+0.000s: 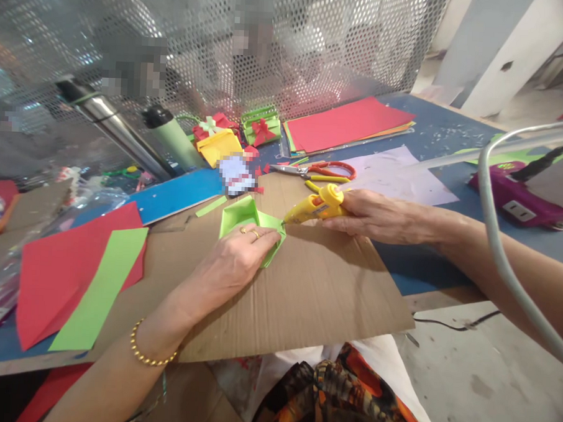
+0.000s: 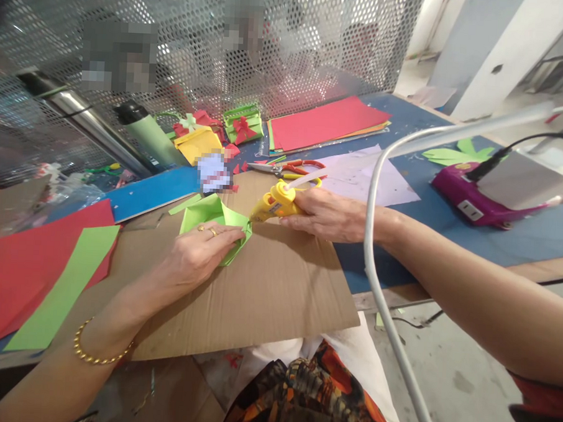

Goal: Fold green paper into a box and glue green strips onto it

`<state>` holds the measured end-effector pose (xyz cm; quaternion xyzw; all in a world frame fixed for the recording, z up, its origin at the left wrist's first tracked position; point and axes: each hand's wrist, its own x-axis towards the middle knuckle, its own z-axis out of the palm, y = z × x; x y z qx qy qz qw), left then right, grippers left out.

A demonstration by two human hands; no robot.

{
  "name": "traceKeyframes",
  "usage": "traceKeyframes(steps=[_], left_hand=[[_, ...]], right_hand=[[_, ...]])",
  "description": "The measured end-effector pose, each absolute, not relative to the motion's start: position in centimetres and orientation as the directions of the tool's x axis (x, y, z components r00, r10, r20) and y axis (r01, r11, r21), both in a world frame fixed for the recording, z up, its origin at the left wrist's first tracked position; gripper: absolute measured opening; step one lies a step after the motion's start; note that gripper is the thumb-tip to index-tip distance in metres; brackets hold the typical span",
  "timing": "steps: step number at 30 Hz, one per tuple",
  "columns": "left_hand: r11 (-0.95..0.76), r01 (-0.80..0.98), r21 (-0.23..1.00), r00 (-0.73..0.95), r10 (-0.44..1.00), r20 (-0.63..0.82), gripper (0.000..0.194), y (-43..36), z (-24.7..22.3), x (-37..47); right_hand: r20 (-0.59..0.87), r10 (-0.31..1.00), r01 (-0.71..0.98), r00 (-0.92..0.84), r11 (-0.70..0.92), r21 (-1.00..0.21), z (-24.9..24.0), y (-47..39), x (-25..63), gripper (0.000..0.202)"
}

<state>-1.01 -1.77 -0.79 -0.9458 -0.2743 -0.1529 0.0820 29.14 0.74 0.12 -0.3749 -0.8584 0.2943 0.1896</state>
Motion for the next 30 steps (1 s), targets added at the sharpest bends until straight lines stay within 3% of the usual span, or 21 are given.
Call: traceKeyframes(steps=[7, 14, 19, 30], left_hand=[[-0.84, 0.539, -0.068, 0.802, 0.487, 0.346, 0.024, -1.9, -0.6, -0.8], [-0.81, 0.581, -0.08, 0.763, 0.508, 0.4, 0.031, -2.0, -0.9, -1.1], [-0.82, 0.57, -0.054, 0.781, 0.519, 0.348, 0.037, -2.3, -0.6, -0.8], [-0.835, 0.527, -0.16, 0.819, 0.448, 0.359, 0.033, -2.0, -0.7, -0.3]], right_hand=[[0.089, 0.739, 0.543, -0.668, 0.566, -0.62, 0.0, 1.1, 29.4, 0.033], [0.058, 0.793, 0.555, -0.607, 0.475, -0.683, 1.4, 0.7, 29.3, 0.035], [0.064, 0.79, 0.533, -0.61, 0.469, -0.705, 1.7, 0.5, 29.0, 0.034], [0.045, 0.839, 0.608, -0.542, 0.429, -0.668, 1.4, 0.4, 29.0, 0.036]])
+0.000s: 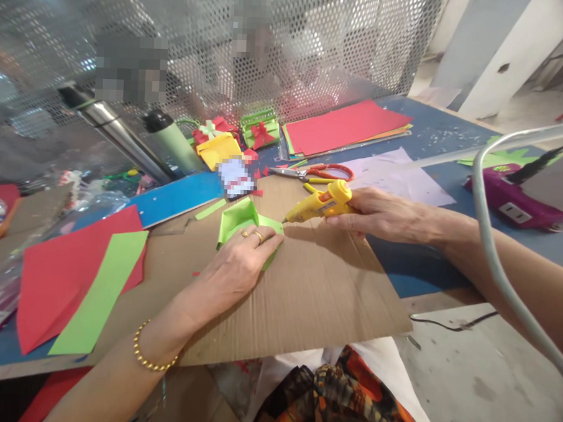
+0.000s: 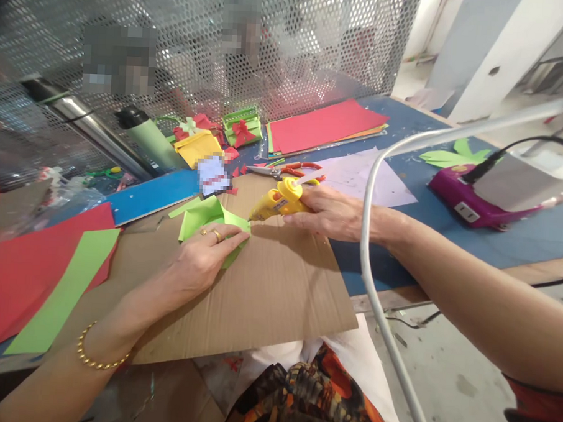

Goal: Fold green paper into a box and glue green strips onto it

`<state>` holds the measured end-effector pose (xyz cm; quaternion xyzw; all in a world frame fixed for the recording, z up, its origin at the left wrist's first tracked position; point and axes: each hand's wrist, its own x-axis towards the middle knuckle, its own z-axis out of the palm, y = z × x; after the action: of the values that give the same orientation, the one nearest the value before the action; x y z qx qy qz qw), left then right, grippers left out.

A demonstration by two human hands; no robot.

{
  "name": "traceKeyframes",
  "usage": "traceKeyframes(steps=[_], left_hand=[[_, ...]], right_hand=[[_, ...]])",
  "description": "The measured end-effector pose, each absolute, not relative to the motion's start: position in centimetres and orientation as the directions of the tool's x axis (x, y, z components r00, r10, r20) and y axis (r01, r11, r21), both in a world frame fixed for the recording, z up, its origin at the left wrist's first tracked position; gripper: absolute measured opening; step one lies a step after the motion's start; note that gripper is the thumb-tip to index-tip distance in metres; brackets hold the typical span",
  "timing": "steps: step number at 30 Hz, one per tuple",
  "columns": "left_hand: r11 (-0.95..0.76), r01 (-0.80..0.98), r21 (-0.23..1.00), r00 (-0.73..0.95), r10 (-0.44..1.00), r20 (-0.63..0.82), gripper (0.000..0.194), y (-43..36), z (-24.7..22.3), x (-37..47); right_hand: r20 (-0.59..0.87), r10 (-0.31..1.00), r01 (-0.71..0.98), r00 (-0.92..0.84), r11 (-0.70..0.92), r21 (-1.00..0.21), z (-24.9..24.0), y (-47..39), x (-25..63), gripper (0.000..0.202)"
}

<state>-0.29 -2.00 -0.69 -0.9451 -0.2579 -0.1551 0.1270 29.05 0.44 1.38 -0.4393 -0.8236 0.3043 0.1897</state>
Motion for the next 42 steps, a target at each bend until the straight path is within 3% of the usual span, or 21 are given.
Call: traceKeyframes(steps=[9, 17, 26, 29, 36, 42], left_hand=[[-0.809, 0.536, -0.241, 0.839, 0.48, 0.256, 0.036, -2.4, 0.1, 0.4], [-0.807, 0.551, -0.211, 0.83, 0.503, 0.243, 0.037, -3.1, 0.3, -0.6], [-0.761, 0.467, -0.449, 0.871, 0.482, 0.089, 0.035, -4.1, 0.7, 0.5], [-0.767, 0.499, -0.404, 0.849, 0.526, 0.05, 0.037, -4.3, 1.0, 0.4], [-0.789, 0.593, -0.162, 0.8, 0.599, 0.012, 0.035, -5.3, 1.9, -1.3], [-0.798, 0.565, -0.21, 0.818, 0.575, 0.019, 0.046, -5.0, 1.2, -1.9]], right_hand=[[0.037, 0.839, 0.578, -0.543, 0.405, -0.709, 1.3, 0.3, 28.9, 0.037], [-0.025, 0.875, 0.619, -0.484, 0.322, -0.716, 1.0, 0.1, 28.8, 0.04], [0.141, 0.854, 0.573, -0.501, 0.449, -0.685, 1.0, 0.2, 29.0, 0.034], [0.16, 0.842, 0.546, -0.516, 0.466, -0.696, 0.9, 0.2, 28.8, 0.031], [0.182, 0.82, 0.499, -0.542, 0.489, -0.716, 0.0, 0.6, 29.1, 0.027], [0.135, 0.859, 0.55, -0.494, 0.429, -0.716, 0.2, 0.8, 29.1, 0.028]])
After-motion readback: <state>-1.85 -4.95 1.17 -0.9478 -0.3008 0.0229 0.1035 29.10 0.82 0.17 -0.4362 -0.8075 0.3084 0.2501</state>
